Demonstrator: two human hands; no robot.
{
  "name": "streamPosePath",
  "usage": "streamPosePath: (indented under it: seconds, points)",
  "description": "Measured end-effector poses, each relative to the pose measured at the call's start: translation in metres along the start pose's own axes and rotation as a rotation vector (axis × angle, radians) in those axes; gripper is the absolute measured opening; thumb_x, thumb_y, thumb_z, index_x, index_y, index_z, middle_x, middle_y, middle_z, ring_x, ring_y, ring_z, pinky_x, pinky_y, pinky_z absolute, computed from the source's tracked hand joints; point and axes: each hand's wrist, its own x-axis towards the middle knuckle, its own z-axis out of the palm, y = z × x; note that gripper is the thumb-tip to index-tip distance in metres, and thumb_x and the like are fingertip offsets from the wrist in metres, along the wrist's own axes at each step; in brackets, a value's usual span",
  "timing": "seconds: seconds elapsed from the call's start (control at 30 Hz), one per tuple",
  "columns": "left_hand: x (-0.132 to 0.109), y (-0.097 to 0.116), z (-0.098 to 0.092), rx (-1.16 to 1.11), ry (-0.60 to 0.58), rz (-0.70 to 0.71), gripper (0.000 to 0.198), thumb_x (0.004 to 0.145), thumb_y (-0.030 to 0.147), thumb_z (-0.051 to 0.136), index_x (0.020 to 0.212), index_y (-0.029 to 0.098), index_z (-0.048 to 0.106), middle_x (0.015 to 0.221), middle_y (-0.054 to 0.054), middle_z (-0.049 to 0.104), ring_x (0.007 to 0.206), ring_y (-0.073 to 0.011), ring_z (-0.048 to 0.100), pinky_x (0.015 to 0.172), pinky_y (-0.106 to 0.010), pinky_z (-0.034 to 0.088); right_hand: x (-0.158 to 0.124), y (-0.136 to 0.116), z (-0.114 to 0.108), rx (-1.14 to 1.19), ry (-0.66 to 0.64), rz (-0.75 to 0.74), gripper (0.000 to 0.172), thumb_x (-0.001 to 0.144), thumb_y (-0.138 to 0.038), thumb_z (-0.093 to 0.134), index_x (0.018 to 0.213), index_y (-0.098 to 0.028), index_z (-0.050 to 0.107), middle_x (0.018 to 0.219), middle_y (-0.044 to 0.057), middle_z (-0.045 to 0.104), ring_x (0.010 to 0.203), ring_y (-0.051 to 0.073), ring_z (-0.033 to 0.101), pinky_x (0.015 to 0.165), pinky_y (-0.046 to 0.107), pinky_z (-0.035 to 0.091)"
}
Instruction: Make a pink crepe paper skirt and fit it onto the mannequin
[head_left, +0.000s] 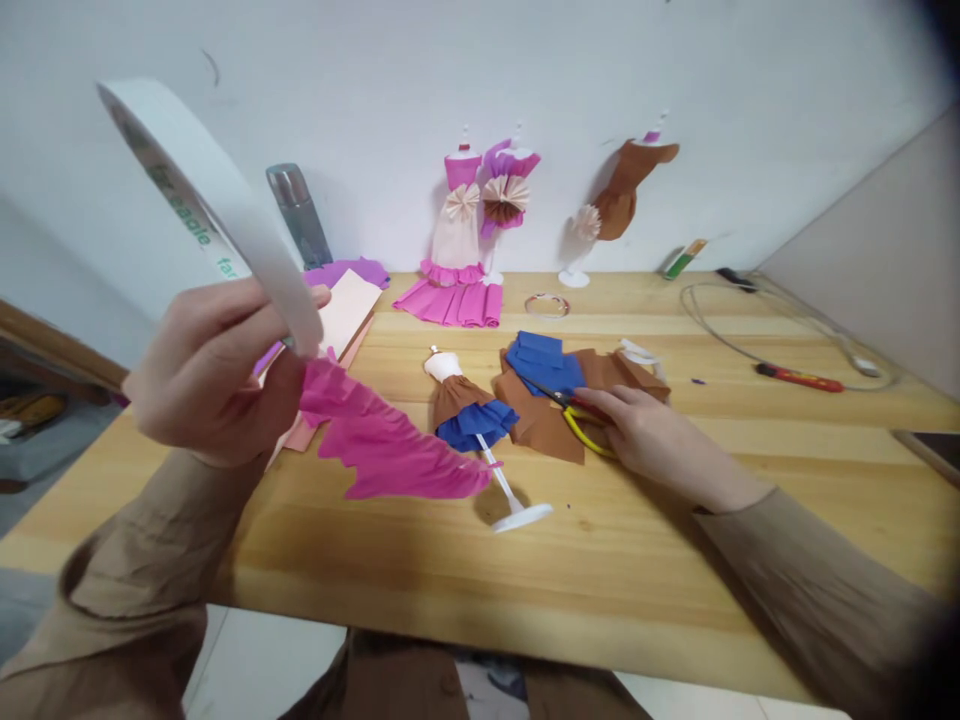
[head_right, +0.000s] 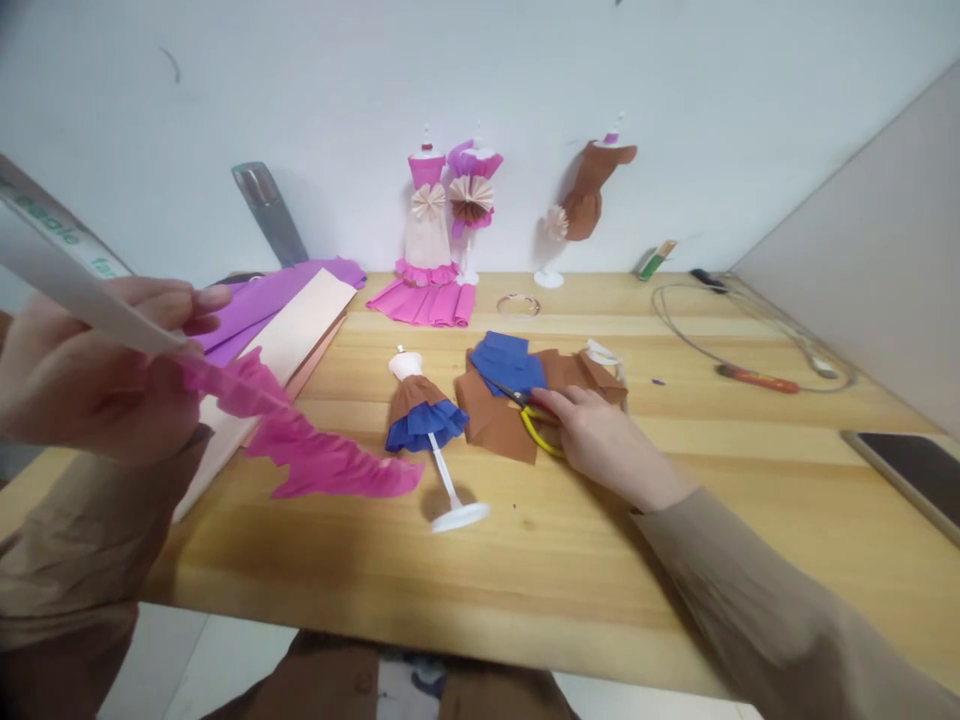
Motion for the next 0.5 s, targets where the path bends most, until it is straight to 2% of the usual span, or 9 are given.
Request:
streamPosePath:
  seconds: [0.03,0.1,0.2,0.27,0.37,0.43,0.5]
  points:
    - [0.008,0.003,0.0,0.026,0.018,0.182,0.037,0.068,0.016,0.076,0.105,0.02,0.073,0.105,-0.007,0.076,0.086,-0.0261,0.073,0.07,-0.042,0.06,0.001,0.001,0.0,-0.001,-0.004,-0.003,0.04,0.092,-0.03,0.049,0.125,-0.012,0.062,0.101,0.018,0.067,0.087,0.027,0.068,0.073,0.037,0.054]
    - [0.019,0.004,0.0,0.047,0.024,0.323,0.042,0.069,0.013,0.072,0.112,0.018,0.071,0.103,-0.008,0.076,0.084,-0.0259,0.074,0.066,-0.038,0.06,0.003,0.002,-0.003,0.035,0.018,0.004,0.036,0.086,-0.022,0.053,0.12,-0.012,0.063,0.1,0.017,0.067,0.084,0.026,0.068,0.073,0.037,0.054]
    - [0.026,0.003,-0.005,0.072,0.005,0.363,0.034,0.071,0.012,0.07,0.104,0.016,0.073,0.097,-0.008,0.077,0.082,-0.0242,0.073,0.067,-0.036,0.06,0.004,0.006,-0.015,0.146,0.077,-0.013,0.026,0.083,-0.018,0.056,0.108,-0.015,0.066,0.099,0.017,0.068,0.087,0.027,0.068,0.075,0.038,0.054]
    - [0.027,0.003,-0.008,0.091,-0.019,0.388,0.03,0.072,0.013,0.07,0.102,0.016,0.072,0.097,-0.008,0.076,0.081,-0.0232,0.073,0.067,-0.036,0.06,0.004,0.011,-0.024,0.236,0.103,-0.041,0.025,0.087,-0.021,0.057,0.111,-0.017,0.065,0.1,0.017,0.071,0.089,0.026,0.069,0.076,0.036,0.055]
    - [0.026,0.009,-0.009,0.128,-0.057,0.298,0.031,0.075,0.012,0.069,0.105,0.018,0.07,0.098,-0.008,0.075,0.085,-0.0236,0.072,0.07,-0.038,0.061,0.007,0.019,-0.041,0.505,0.114,-0.031,0.037,0.088,-0.022,0.06,0.125,-0.018,0.062,0.104,0.015,0.074,0.09,0.02,0.072,0.077,0.028,0.057]
    - [0.027,0.015,-0.006,0.127,-0.115,0.258,0.03,0.078,0.009,0.065,0.106,0.018,0.068,0.097,-0.009,0.074,0.088,-0.0238,0.071,0.073,-0.039,0.062,0.012,0.017,-0.057,0.66,0.039,-0.027,0.041,0.087,-0.027,0.064,0.127,-0.019,0.065,0.116,0.015,0.072,0.096,0.018,0.072,0.081,0.026,0.055]
    - [0.03,0.019,-0.001,0.123,-0.151,0.305,0.029,0.079,0.007,0.064,0.106,0.016,0.068,0.096,-0.012,0.073,0.089,-0.0239,0.071,0.073,-0.038,0.061,0.018,0.006,-0.076,0.713,0.014,-0.012,0.05,0.072,-0.031,0.079,0.119,-0.02,0.071,0.113,0.013,0.074,0.093,0.018,0.072,0.073,0.023,0.055]
